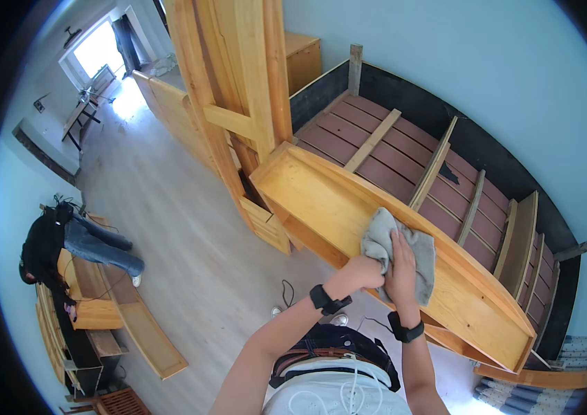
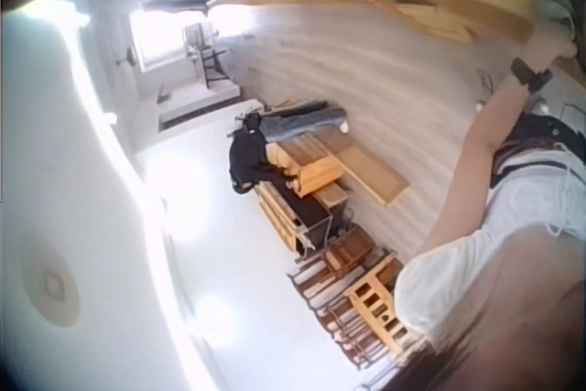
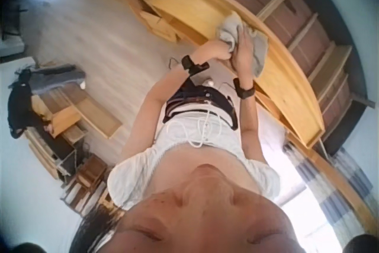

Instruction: Wiping down a wooden bed frame with a cloth.

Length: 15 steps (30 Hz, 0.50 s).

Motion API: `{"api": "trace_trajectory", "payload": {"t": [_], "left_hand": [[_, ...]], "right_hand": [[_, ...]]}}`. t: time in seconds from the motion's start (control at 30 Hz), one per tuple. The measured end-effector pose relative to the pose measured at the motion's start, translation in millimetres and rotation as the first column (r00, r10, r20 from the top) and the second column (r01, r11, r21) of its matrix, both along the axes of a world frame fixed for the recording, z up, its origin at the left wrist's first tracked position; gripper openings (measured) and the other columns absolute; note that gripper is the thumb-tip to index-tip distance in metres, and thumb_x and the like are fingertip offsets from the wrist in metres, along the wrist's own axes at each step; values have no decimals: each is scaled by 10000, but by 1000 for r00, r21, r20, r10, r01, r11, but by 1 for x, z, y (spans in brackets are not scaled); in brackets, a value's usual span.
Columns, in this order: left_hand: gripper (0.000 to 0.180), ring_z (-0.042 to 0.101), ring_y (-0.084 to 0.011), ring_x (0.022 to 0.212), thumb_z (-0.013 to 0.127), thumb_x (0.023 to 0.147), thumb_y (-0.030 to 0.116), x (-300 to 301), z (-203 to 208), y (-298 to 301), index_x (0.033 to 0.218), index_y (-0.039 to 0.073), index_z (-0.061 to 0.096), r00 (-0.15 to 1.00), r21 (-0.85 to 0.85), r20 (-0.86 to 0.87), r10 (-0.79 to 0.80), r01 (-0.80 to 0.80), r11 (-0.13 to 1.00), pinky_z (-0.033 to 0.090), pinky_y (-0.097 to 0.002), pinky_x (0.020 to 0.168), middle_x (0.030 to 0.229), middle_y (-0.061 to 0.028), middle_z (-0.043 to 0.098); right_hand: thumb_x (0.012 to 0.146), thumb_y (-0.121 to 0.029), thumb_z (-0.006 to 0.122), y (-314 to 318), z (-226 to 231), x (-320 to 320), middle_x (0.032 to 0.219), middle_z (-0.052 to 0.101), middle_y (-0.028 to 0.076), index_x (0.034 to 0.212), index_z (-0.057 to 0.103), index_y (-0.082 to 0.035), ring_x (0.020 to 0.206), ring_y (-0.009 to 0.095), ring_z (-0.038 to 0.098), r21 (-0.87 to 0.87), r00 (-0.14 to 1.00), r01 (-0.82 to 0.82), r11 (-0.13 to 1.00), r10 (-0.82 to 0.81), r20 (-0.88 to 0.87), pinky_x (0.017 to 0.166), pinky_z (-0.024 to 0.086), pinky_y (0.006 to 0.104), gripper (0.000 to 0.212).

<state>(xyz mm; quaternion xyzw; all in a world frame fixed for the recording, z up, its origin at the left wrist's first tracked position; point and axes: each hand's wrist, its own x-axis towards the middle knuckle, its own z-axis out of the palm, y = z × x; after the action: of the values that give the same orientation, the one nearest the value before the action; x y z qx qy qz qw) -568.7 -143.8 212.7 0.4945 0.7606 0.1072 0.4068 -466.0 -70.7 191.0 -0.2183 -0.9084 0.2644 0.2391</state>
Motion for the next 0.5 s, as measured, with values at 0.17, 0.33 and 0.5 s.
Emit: {"api": "trace_trajectory", "payload": {"t": [0.17, 0.33, 0.5], "left_hand": [[196, 627, -250, 585, 486, 679, 146, 44, 15, 32, 698, 28, 641, 989, 83, -29, -145, 147, 986, 500, -362, 569, 618, -120, 625], [272, 622, -287, 774, 508, 731, 236, 67, -20, 49, 865, 32, 628, 945, 287, -199, -262, 311, 906, 501, -392, 650, 856, -152, 636], [305, 605, -336, 790, 454, 802, 263, 45, -42, 27, 902, 20, 607, 930, 171, 1, -368, 363, 916, 484, -428, 717, 885, -179, 623]], "right_hand": [[699, 70, 435, 21, 0, 53, 1290, 393, 218, 1277, 373, -10, 1185, 376, 368, -34, 984, 179, 983, -179, 2, 995, 274, 434, 587], [695, -63, 543, 20, 0, 73, 1358, 332, 132, 1336, 253, -31, 1274, 270, 286, 104, 884, 400, 911, -413, 219, 1043, -34, 532, 704], [739, -195, 539, 9, 2, 52, 1404, 256, 112, 1348, 235, -45, 1312, 266, 199, 241, 799, 442, 864, -501, 333, 1046, 9, 527, 697]]}}
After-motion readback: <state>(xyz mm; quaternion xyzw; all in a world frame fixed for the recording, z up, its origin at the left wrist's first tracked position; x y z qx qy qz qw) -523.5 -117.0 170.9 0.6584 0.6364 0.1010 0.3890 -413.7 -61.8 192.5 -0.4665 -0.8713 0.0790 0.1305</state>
